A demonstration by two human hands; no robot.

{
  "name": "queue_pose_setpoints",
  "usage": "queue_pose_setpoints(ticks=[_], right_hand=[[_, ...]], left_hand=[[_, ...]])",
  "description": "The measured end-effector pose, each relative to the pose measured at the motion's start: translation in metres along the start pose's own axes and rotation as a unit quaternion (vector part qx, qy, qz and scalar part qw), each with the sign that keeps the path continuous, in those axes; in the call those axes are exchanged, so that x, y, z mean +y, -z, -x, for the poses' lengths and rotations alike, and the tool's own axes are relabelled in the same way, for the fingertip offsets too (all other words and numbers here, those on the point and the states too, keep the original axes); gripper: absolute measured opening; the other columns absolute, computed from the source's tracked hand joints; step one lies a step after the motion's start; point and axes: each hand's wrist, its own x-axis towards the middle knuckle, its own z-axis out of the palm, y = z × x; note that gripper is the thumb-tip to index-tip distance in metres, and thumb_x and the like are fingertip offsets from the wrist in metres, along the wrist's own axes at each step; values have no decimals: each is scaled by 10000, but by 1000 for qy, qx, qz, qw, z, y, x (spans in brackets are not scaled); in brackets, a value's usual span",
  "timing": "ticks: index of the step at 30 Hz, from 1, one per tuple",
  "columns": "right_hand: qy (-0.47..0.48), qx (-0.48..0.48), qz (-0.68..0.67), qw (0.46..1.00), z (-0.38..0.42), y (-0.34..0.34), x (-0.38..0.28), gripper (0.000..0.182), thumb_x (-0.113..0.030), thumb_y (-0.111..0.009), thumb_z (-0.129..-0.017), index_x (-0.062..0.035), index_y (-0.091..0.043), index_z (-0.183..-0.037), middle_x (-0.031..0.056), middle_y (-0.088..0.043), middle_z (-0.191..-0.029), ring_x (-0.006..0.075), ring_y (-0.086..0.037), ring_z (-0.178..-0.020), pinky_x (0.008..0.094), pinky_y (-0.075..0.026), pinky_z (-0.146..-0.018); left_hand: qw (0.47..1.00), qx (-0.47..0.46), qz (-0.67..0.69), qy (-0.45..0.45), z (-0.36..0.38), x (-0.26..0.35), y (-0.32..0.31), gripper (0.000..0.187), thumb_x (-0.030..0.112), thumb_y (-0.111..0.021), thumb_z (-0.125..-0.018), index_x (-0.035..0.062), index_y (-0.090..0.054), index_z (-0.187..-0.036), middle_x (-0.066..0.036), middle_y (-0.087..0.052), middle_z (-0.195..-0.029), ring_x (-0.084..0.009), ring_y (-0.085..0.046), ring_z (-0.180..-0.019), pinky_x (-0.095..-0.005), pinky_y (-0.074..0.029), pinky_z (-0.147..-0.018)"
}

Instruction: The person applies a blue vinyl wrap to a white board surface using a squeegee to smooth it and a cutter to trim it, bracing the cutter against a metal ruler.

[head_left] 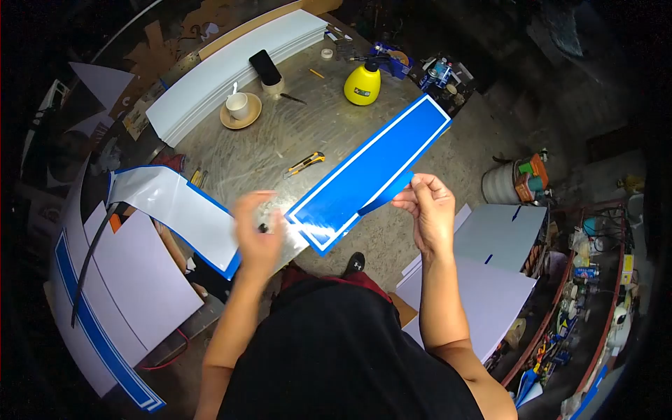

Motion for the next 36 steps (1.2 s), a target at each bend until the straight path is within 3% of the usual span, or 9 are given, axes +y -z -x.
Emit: queue_pose_setpoints(ticks=[5, 14, 22, 25, 26, 28, 29, 31, 36], right_hand=[[8, -22, -15, 1000, 2, 68, -10, 152, -120, -618, -1013, 31, -632, -1007, 111, -688, -864, 196, -700, -711, 322, -606, -651], [5, 25, -24, 999, -10, 208, -43, 132, -89, -593, -1019, 37, -625, -1000, 114, -695, -839, 175, -694, -726, 316, -606, -694], [8, 54, -33, 998, -49, 266, -46, 139, -94, -587, -1025, 40, -623, -1031, 154, -713, -926, 196, -715, -784, 333, -609, -741], [10, 71, -33, 997, -71, 274, -56, 137, -109, -596, -1023, 17, -631, -1061, 149, -707, -971, 211, -713, -821, 358, -605, -789], [12, 73, -28, 997, -80, 277, -59, 137, -109, -596, -1023, 17, -631, -1061, 149, -707, -971, 211, -713, -821, 358, -605, -789], [18, 66, -9, 998, -98, 283, -67, 159, -117, -603, -1021, 16, -636, -1101, 154, -707, -1013, 211, -706, -860, 362, -598, -821], [21, 67, -2, 998, -108, 288, -70, 159, -117, -603, -1021, 16, -636, -1101, 154, -707, -1013, 211, -706, -860, 362, -598, -821], [31, 89, 60, 994, -130, 302, -70, 180, -120, -615, -1015, 16, -639, -1130, 144, -707, -1026, 187, -688, -865, 336, -580, -818], [27, 130, 103, 986, -184, 323, -75, 198, -121, -627, -1008, 13, -643, -1152, 116, -701, -1021, 161, -656, -852, 308, -550, -794]], left_hand=[[979, -146, -26, -137, 5, 105, -142, 480, 166, -871, -703, 79, -619, -1102, -78, -687, -1195, -287, -623, -1090, -425, -402, -963], [966, -200, -15, -162, 43, 168, -292, 285, 73, -837, -735, 78, -678, -972, -66, -692, -926, -248, -646, -880, -378, -433, -849], [969, -212, 31, -120, 29, 172, -366, 236, 25, -788, -772, 47, -696, -988, -90, -693, -901, -270, -640, -843, -375, -454, -783], [969, -234, 64, -46, 16, 165, -394, 176, 40, -746, -829, 42, -698, -998, -62, -693, -900, -221, -651, -837, -349, -471, -768], [962, -232, 133, 57, 13, 160, -406, 153, 64, -736, -865, 27, -692, -1007, -60, -707, -913, -184, -659, -837, -322, -480, -743], [904, -236, 284, 215, 2, 142, -435, 145, 129, -680, -969, 8, -667, -1047, -65, -734, -948, -101, -666, -869, -255, -501, -703], [902, -235, 291, 215, -4, 133, -447, 145, 129, -680, -969, 8, -667, -1047, -65, -734, -948, -101, -666, -869, -255, -501, -703], [798, -245, 419, 358, -29, 126, -466, 137, 142, -624, -1013, 27, -649, -1083, -81, -729, -946, -109, -630, -786, -263, -492, -736], [711, -284, 471, 438, -72, 112, -507, 146, 180, -616, -1023, 55, -640, -1093, -81, -718, -979, -103, -614, -747, -260, -492, -724]])
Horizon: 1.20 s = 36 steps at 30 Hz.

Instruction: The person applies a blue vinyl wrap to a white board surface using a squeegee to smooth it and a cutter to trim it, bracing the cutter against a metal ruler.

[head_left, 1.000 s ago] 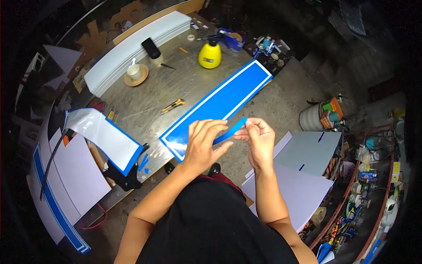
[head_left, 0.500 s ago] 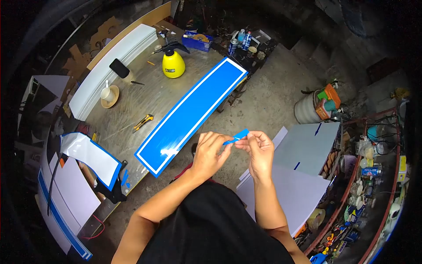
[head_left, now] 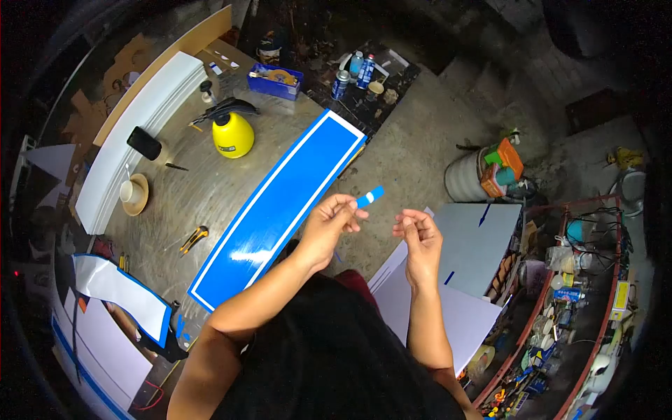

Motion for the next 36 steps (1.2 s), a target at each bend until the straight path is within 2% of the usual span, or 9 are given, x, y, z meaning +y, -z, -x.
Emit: queue_pose_setpoints(ticks=[3, 9, 12, 15, 18, 23, 26, 28, 36], right_hand=[[-12, 3, 3, 1000, -31, 4, 1, 211, -127, -623, -1011, 18, -642, -1162, 102, -695, -1015, 158, -644, -853, 309, -541, -792], [-87, -91, -32, 992, -103, 12, 7, 233, -164, -643, -1010, 12, -648, -1162, 94, -700, -1015, 133, -648, -872, 288, -548, -814], [-84, -183, -57, 978, -142, 13, 6, 210, -148, -629, -1013, 3, -642, -1159, 83, -678, -1038, 137, -636, -892, 296, -532, -835], [-23, -245, -21, 969, -183, 26, 12, 150, -126, -654, -998, -13, -644, -1096, 65, -683, -991, 112, -628, -858, 275, -519, -811], [-37, -268, 28, 962, -226, 37, 8, 59, -27, -690, -944, -14, -636, -961, -9, -643, -875, 45, -554, -788, 212, -438, -706], [-41, -360, 80, 929, -270, 32, 6, 50, -19, -670, -959, -24, -623, -973, 30, -665, -873, 85, -611, -795, 232, -492, -755], [-36, -368, 94, 924, -290, 14, 7, 52, -10, -666, -956, -23, -617, -968, 30, -664, -877, 86, -610, -803, 234, -494, -752], [-21, -370, 71, 926, -305, -1, 11, 79, 2, -687, -936, -21, -620, -971, -6, -636, -855, 44, -549, -761, 207, -429, -684], [27, -409, 150, 900, -355, -43, 10, 93, 45, -664, -929, -15, -627, -989, -7, -650, -873, 37, -568, -772, 204, -444, -675]], left_hand=[[1000, 2, 23, 20, -24, 6, -7, 147, 191, -618, -1023, 64, -641, -1094, -85, -717, -989, -108, -617, -749, -259, -496, -727], [998, 44, 41, 9, -68, -11, -19, 154, 205, -629, -1019, 75, -648, -1098, -82, -722, -983, -108, -631, -757, -263, -519, -737], [997, 68, 37, -19, -89, -22, -34, 158, 215, -642, -1013, 76, -654, -1087, -59, -730, -953, -88, -653, -784, -241, -533, -740], [992, 114, 40, -47, -113, -44, -55, 151, 210, -640, -1014, 81, -653, -1090, -67, -736, -960, -86, -652, -770, -248, -541, -745], [984, 137, 76, -81, -129, -66, -77, 146, 205, -625, -1022, 85, -642, -1103, -80, -748, -973, -84, -659, -757, -231, -538, -725], [975, 202, 51, -79, -139, -72, -87, 173, 197, -598, -1037, 75, -615, -1159, -85, -761, -1027, -71, -660, -726, -208, -517, -710], [971, 219, 48, -88, -144, -78, -75, 178, 194, -592, -1042, 53, -624, -1146, -82, -763, -1029, -60, -642, -756, -204, -493, -714], [973, 226, -6, -49, -148, -76, -66, 175, 198, -606, -1035, 47, -652, -1112, -52, -751, -989, -51, -624, -758, -213, -500, -722], [973, 218, -65, -25, -188, -79, -47, 202, 162, -629, -1017, -5, -711, -1096, -7, -674, -929, -68, -606, -804, -267, -576, -715]])
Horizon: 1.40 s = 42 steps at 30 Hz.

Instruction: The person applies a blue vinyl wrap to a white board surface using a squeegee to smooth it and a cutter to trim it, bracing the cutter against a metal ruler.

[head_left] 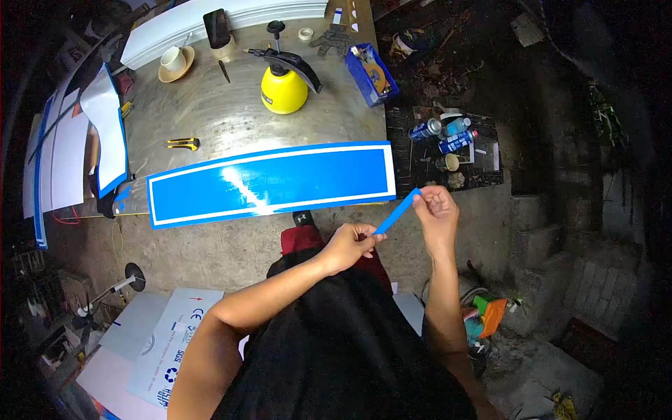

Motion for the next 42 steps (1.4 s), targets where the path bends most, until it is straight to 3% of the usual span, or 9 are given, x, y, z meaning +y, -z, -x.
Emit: queue_pose_setpoints(ticks=[7, 11, 14, 18, 25, 28, 32, 37, 42], right_hand=[[-27, -60, -13, 998, -61, 33, 31, 86, 32, -674, -926, -7, -657, -1001, 22, -687, -928, 59, -618, -833, 209, -476, -736], [-45, -131, 43, 989, -110, 46, 55, 106, -24, -708, -920, 12, -658, -1006, 25, -684, -922, 70, -622, -845, 228, -487, -748], [-36, -208, 35, 977, -153, 58, 85, 115, -46, -717, -917, 21, -661, -991, 29, -685, -908, 73, -622, -828, 227, -487, -734], [-34, -302, 80, 949, -205, 81, 127, 89, -40, -722, -910, 13, -670, -958, 12, -683, -847, 69, -624, -773, 227, -493, -706], [-77, -361, 64, 927, -245, 102, 191, 87, 6, -733, -882, -1, -673, -944, 15, -695, -845, 63, -624, -757, 223, -501, -699], [-81, -380, 60, 920, -250, 96, 209, 92, -6, -738, -878, 1, -674, -943, 23, -702, -832, 69, -628, -743, 227, -505, -691], [-55, -403, 73, 910, -262, 76, 225, 88, -22, -744, -871, 11, -682, -924, 32, -711, -814, 76, -631, -721, 236, -507, -667], [13, -431, 113, 895, -284, 46, 219, 78, -33, -740, -875, 25, -701, -911, 53, -725, -813, 88, -654, -718, 247, -521, -660], [51, -454, 155, 876, -306, 27, 215, 97, -51, -751, -854, 28, -711, -894, 73, -721, -798, 108, -655, -710, 269, -526, -656]], left_hand=[[998, 30, 57, 20, -23, -6, -15, 152, 96, -635, -994, 16, -668, -1119, -22, -678, -943, -93, -631, -823, -283, -592, -713], [993, 97, 64, 32, -57, -23, -32, 102, 53, -627, -975, 44, -644, -1075, -25, -693, -966, -98, -649, -864, -274, -578, -720], [975, 193, 108, -21, -95, -48, -58, 97, 75, -684, -948, 15, -661, -1020, -38, -691, -894, -93, -633, -764, -268, -569, -686], [948, 294, 118, 11, -144, -70, -103, 85, 50, -668, -959, 0, -643, -1023, -43, -704, -899, -101, -650, -778, -263, -554, -671], [915, 377, 141, 26, -185, -110, -156, 71, 32, -671, -962, 12, -635, -1019, -18, -687, -895, -75, -614, -786, -242, -515, -678], [891, 428, 146, 40, -194, -119, -160, 45, 22, -662, -945, -2, -658, -983, -30, -693, -807, -80, -617, -677, -248, -508, -622], [880, 461, 95, 62, -207, -127, -154, 127, 144, -631, -1011, 23, -647, -973, -6, -678, -844, -66, -573, -679, -234, -480, -623], [858, 501, 82, 74, -228, -129, -137, 115, 128, -650, -992, 15, -643, -974, -15, -684, -843, -68, -578, -699, -241, -478, -626], [828, 556, 62, 30, -243, -136, -121, 137, 102, -684, -968, -16, -630, -1013, -33, -697, -859, -74, -602, -741, -234, -472, -655]])
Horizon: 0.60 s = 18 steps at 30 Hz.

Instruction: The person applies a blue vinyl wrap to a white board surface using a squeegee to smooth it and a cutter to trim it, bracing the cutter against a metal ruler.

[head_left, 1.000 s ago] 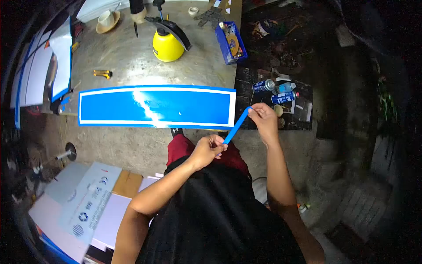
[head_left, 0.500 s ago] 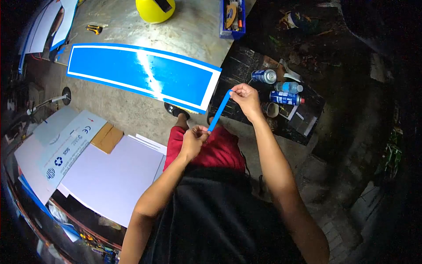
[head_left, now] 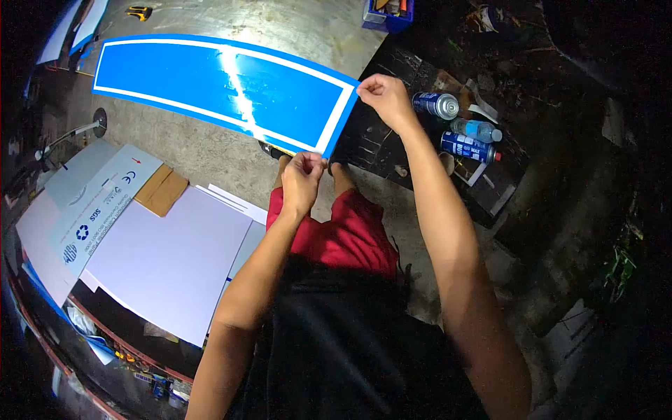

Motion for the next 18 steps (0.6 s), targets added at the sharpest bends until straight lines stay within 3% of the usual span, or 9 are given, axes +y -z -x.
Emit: queue_pose_setpoints(ticks=[9, 10, 17, 18], right_hand=[[-12, -29, -11, 999, -19, 0, 22, 104, -78, -781, -835, 0, -727, -877, 62, -722, -797, 116, -652, -706, 283, -532, -661], [-24, -28, -2, 999, -20, 0, 24, 109, -78, -787, -831, 2, -731, -879, 65, -726, -802, 117, -658, -713, 279, -535, -667], [-11, -34, -7, 999, -26, -1, 39, 137, -105, -799, -825, 1, -743, -891, 70, -733, -802, 121, -662, -713, 285, -541, -674], [-8, -41, 40, 998, -24, 2, 33, 135, -106, -776, -872, 8, -743, -936, 39, -728, -826, 83, -645, -724, 238, -520, -680]], left_hand=[[998, 39, 52, 5, -14, -2, -4, 129, 74, -718, -938, -26, -650, -982, -41, -701, -862, -97, -629, -775, -242, -493, -714], [999, 45, -3, 15, -12, 7, -2, 146, 83, -733, -929, -27, -653, -983, -45, -700, -850, -97, -627, -775, -239, -495, -725], [997, 62, -39, 23, -12, 4, -5, 124, 60, -726, -926, -30, -657, -976, -54, -699, -852, -98, -621, -757, -231, -494, -711], [997, 77, -22, 14, -13, 1, -5, 136, 88, -747, -902, -18, -673, -942, -69, -716, -824, -116, -642, -725, -258, -507, -688]])
